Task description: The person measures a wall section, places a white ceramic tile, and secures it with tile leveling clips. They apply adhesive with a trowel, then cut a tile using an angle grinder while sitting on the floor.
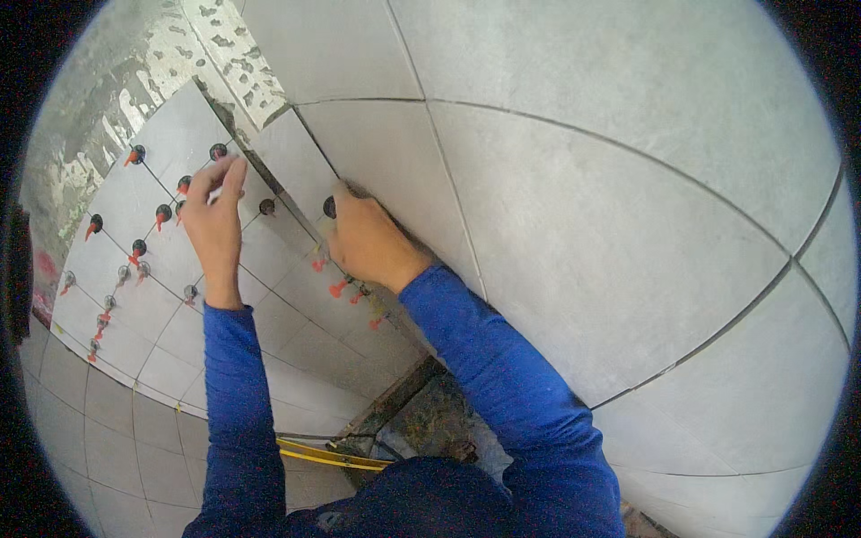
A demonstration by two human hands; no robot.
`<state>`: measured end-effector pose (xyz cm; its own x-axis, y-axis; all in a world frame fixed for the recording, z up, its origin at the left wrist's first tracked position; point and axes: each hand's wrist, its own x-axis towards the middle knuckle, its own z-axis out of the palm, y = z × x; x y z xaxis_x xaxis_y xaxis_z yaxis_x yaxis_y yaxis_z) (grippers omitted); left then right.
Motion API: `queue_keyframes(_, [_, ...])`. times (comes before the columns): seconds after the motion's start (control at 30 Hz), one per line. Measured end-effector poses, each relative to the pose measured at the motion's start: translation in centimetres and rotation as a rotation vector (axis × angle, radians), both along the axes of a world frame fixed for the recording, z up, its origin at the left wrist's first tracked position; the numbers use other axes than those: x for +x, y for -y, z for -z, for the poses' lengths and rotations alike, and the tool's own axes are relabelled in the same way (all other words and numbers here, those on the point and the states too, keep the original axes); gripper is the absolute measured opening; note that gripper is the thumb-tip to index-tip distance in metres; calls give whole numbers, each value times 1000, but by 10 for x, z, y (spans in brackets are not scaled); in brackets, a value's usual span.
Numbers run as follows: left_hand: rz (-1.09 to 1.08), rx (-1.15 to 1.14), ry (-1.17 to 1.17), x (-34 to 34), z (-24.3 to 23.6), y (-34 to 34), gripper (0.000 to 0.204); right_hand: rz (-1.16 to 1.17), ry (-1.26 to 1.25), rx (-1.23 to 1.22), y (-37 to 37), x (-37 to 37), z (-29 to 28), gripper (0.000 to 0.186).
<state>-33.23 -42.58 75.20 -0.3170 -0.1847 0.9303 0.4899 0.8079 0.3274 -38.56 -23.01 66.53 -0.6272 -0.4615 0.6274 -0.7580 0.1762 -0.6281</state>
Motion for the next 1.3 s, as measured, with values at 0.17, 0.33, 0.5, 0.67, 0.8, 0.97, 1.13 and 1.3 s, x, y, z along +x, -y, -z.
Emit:
queue_keyframes(0.17, [-101, -34, 159, -16, -32, -15, 28, -21, 15, -32, 3, -4, 6, 67])
queue_keyframes(0.33, [-64, 22, 207, -23, -34, -17, 29, 54, -132, -51, 7, -7, 8, 67])
queue_keyframes(0.5, [-48, 17, 203, -28, -37, -12, 29, -49, 67, 22, 2, -5, 5, 67])
queue_keyframes(0.67, [-48, 20, 225, -28, -39, -11, 30, -4, 3, 11, 1, -3, 5, 68])
queue_keyframes(0.8, [-83, -2, 237, -30, -42, -9, 31, 34, -61, 5, 4, -3, 4, 69])
queue_keyframes(0.97, [-5, 37, 293, -32, -47, -3, 32, 5, -39, 9, -2, 2, 0, 70])
queue_keyframes(1.13, [-3, 11, 297, -29, -49, -9, 32, -65, 165, 59, -6, 5, -8, 70])
queue_keyframes(1.3, [-29, 11, 220, -12, -50, -7, 35, -36, 125, 17, -3, 11, -11, 72])
